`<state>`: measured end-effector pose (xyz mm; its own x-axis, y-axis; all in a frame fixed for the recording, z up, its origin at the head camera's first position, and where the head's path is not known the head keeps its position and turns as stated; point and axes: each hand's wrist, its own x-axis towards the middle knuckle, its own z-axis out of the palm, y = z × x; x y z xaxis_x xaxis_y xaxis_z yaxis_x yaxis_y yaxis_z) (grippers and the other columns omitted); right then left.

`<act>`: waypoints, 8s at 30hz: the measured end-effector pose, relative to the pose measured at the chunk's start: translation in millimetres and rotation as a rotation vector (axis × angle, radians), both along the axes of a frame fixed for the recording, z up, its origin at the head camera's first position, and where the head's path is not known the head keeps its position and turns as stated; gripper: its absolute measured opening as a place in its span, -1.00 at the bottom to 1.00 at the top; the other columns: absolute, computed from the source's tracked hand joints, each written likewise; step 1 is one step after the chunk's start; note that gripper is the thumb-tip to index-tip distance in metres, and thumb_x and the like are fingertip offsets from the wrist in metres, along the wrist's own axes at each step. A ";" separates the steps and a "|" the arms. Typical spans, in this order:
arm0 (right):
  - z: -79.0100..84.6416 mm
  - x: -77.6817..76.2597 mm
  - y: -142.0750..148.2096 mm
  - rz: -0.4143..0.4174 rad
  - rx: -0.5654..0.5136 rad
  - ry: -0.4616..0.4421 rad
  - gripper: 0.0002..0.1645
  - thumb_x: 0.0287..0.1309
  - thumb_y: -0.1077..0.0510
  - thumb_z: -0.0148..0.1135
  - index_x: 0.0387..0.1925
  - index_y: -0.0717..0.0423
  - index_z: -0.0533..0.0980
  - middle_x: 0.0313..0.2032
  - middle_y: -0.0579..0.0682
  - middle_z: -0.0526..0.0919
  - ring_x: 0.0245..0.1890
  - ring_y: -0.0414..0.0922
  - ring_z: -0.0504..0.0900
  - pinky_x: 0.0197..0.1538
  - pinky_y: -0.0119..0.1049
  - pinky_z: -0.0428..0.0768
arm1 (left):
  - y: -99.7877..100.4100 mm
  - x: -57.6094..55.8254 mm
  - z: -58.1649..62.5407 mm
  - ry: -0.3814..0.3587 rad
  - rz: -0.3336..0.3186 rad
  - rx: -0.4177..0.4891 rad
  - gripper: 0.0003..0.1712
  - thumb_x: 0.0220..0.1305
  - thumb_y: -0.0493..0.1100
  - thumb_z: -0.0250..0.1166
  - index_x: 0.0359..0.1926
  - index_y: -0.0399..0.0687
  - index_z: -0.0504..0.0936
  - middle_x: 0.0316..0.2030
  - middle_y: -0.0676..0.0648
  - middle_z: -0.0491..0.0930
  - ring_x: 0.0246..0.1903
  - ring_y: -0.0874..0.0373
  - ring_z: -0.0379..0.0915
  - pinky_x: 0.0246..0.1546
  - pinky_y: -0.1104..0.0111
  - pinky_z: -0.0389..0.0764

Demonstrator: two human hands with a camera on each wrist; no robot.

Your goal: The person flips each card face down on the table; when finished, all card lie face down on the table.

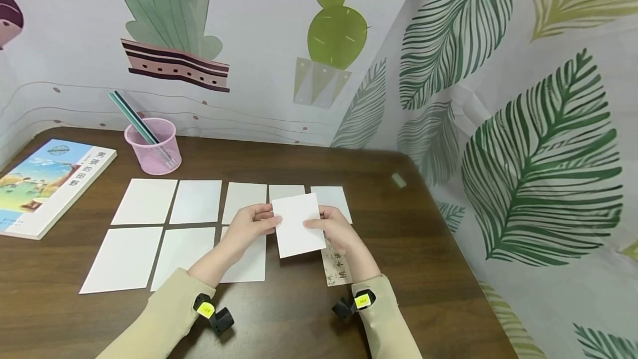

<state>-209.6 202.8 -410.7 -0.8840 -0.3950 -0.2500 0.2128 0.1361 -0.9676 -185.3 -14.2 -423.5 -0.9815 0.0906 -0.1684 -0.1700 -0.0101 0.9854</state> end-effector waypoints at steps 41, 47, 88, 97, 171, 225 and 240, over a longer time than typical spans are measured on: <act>-15.7 -4.2 1.9 -0.082 0.537 0.209 -0.73 -0.02 0.28 0.45 -0.22 0.31 0.66 -0.41 0.06 0.70 -0.50 -0.20 0.65 -0.31 -0.30 0.69 | -5.0 3.3 -10.9 0.102 -0.046 -0.558 -0.67 -0.05 -0.33 0.50 -0.18 -0.33 0.72 -0.45 -0.11 0.74 -0.47 0.16 0.64 -0.36 0.33 0.62; -16.6 -3.6 -0.2 -0.091 0.603 0.251 -0.77 -0.05 0.25 0.48 -0.29 0.26 0.69 -0.49 0.00 0.69 -0.57 -0.22 0.62 -0.41 -0.34 0.65 | -4.2 4.1 -12.9 0.130 -0.027 -0.580 -0.66 -0.07 -0.33 0.50 -0.18 -0.32 0.72 -0.47 -0.09 0.74 -0.41 0.11 0.66 -0.30 0.26 0.63; 1.8 0.1 67.4 -0.250 0.818 0.291 -0.65 -0.03 0.20 0.46 -0.16 0.28 0.66 -0.29 0.13 0.75 -0.29 -0.07 0.68 -0.22 -0.22 0.63 | 59.3 24.7 -2.3 0.028 -0.289 -0.057 -0.49 0.28 -0.23 0.23 0.20 -0.42 0.47 0.03 -0.32 0.62 -0.03 -0.07 0.63 -0.02 0.24 0.66; 1.5 4.7 85.6 -0.144 0.831 0.310 -0.47 -0.12 0.20 0.55 -0.05 0.27 0.61 -0.07 0.20 0.70 -0.04 0.11 0.64 0.03 0.01 0.61 | 80.1 8.0 0.6 0.269 -0.292 -0.333 -0.29 0.06 -0.28 0.46 0.25 -0.34 0.45 0.17 -0.29 0.54 0.14 -0.14 0.51 0.14 0.09 0.55; -1.9 2.3 97.3 0.246 0.827 0.517 -0.28 -0.34 0.25 0.64 0.00 0.26 0.57 -0.12 0.12 0.58 -0.12 0.02 0.50 -0.09 -0.15 0.60 | 109.3 -5.6 -6.7 0.409 -0.534 -0.927 0.30 -0.56 0.07 0.76 0.33 -0.15 0.38 0.02 -0.15 0.42 -0.07 0.06 0.24 -0.07 0.33 0.46; 32.5 5.3 84.5 -0.124 0.513 0.399 -0.45 0.12 0.29 0.37 0.15 0.38 0.46 0.06 0.35 0.60 -0.01 0.14 0.67 -0.08 -0.34 0.67 | 99.0 -7.0 -13.5 0.001 -0.282 0.177 -0.59 0.41 -0.38 0.04 0.24 -0.44 0.40 0.01 -0.33 0.62 -0.01 -0.11 0.63 -0.09 0.28 0.69; 46.3 15.4 59.3 -0.110 0.322 0.282 -0.40 0.31 0.16 0.22 0.19 0.55 0.38 0.06 0.49 0.55 -0.10 0.02 0.73 -0.09 -0.20 0.70 | 102.9 -9.6 0.1 0.081 -0.286 0.186 -0.35 0.22 -0.17 0.38 0.32 -0.19 0.44 0.09 -0.21 0.62 0.11 -0.02 0.57 0.12 0.18 0.59</act>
